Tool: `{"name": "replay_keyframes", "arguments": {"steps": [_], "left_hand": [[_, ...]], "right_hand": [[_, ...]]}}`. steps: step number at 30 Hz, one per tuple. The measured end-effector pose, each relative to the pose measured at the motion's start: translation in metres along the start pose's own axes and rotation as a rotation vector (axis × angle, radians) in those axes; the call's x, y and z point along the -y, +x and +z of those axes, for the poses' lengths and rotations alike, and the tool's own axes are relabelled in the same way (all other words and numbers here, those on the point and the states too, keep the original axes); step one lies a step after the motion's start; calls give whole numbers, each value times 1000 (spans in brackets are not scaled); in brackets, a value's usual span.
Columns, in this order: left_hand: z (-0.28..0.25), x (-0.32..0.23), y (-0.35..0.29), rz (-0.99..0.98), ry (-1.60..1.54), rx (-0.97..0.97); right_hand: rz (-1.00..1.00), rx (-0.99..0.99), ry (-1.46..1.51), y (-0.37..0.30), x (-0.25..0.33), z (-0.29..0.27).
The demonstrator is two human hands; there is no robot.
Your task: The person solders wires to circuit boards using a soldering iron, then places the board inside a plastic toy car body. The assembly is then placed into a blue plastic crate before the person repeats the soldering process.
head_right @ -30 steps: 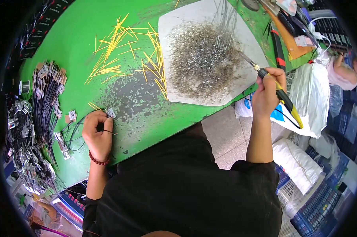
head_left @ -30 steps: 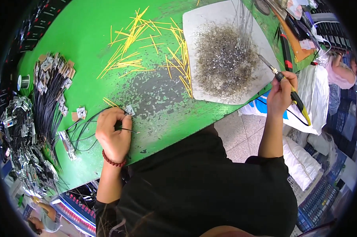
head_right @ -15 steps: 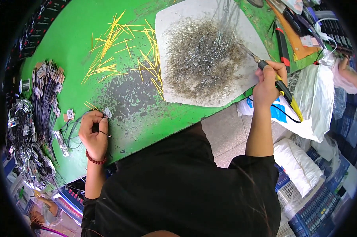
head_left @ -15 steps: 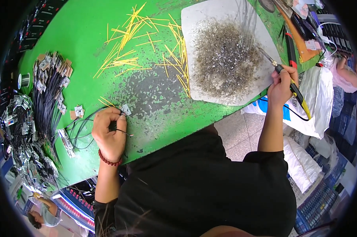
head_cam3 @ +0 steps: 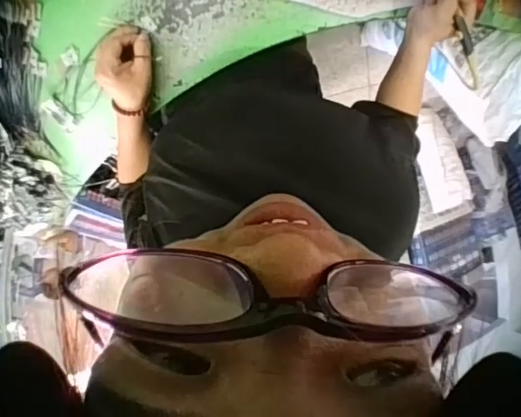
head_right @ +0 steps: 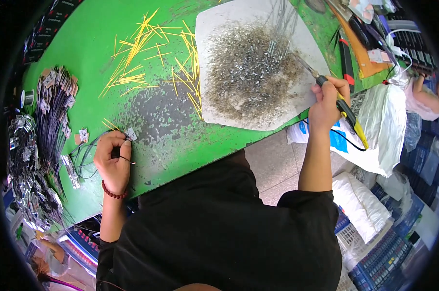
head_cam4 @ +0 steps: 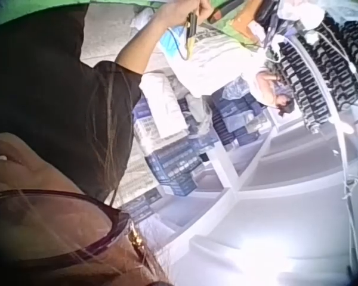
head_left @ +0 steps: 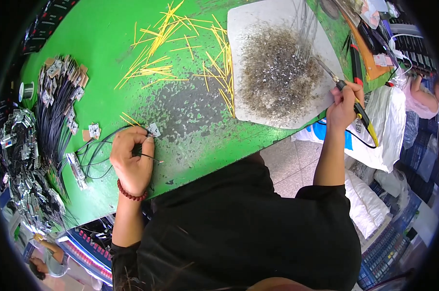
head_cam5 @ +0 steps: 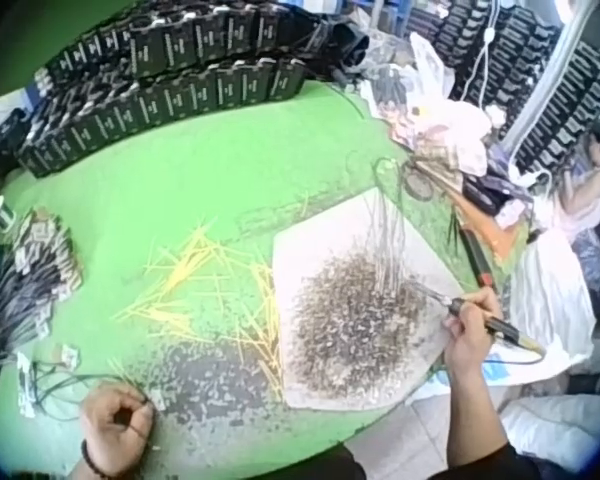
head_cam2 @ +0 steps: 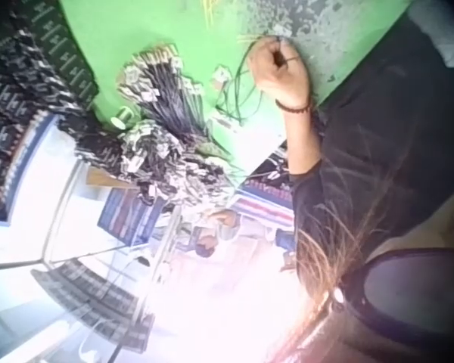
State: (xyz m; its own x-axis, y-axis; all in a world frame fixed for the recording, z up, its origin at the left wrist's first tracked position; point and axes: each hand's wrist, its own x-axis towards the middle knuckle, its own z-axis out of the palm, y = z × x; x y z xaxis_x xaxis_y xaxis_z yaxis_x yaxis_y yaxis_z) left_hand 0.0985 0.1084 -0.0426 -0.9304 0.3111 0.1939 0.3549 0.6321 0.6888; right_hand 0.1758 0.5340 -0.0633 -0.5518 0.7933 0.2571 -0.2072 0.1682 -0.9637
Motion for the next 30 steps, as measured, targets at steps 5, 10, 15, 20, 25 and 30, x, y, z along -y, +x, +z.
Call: {"name": "replay_keyframes", "arguments": {"steps": [5,10,15,20,25,30], "left_hand": [[0,-1,1,3,2,5],[-3,1,0,18,7,-2],[-2,5,1,45,-36,5],[-6,8,-3,45,-10,-33],[0,12,2,113,-53,-64],[2,15,-2,134,-30,-99]], "right_hand": [[-18,22,19,5,-5,-11],[-10,38,-13,6,-5,-9],[-11,-38,-92,2,1,2],[4,40,137,-6,4,0],[-6,405,148,-73,42,61],[39,708,155,-140,44,120]]}}
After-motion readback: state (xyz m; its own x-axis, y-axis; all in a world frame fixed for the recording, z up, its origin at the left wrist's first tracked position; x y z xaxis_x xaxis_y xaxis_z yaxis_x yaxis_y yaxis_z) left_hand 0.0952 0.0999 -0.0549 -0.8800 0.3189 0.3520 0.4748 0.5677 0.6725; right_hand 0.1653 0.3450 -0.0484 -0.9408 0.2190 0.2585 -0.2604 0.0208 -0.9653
